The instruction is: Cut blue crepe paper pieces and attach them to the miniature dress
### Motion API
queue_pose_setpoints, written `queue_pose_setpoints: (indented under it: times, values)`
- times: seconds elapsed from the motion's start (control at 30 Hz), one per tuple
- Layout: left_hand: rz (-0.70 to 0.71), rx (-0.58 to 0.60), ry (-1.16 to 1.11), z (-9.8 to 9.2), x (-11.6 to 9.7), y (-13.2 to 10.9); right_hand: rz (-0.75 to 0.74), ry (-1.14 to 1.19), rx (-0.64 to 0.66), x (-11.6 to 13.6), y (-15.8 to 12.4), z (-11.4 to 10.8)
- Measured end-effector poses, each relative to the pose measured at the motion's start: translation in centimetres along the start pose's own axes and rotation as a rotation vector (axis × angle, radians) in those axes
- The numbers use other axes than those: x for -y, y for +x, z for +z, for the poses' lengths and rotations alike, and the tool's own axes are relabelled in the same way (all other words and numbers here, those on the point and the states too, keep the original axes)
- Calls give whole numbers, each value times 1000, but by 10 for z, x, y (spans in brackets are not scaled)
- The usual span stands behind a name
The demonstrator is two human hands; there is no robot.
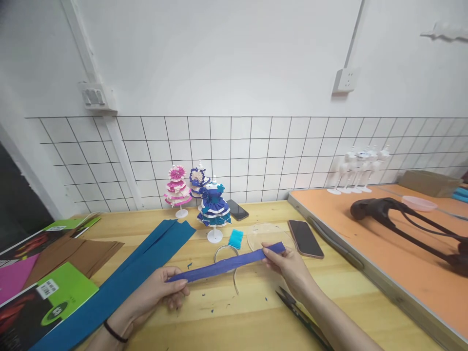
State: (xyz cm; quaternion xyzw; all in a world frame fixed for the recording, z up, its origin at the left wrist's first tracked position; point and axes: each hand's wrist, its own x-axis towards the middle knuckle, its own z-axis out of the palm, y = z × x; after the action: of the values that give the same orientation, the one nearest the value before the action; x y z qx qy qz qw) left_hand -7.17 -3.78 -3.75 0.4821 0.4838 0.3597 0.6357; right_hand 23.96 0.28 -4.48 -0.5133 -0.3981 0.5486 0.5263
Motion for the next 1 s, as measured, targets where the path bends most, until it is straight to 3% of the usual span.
queue_pose_setpoints:
  times: [0.23, 0.43, 1.0]
  values:
    - [-45, -261, -131, -16, 4, 8, -11, -105, 10, -10, -5, 0]
    - [54, -439, -290, -25, 8, 14, -27, -186, 91, -16, -3, 5]
    - [288, -710, -495, -48, 23, 27, -3, -324, 300, -32, 7, 19]
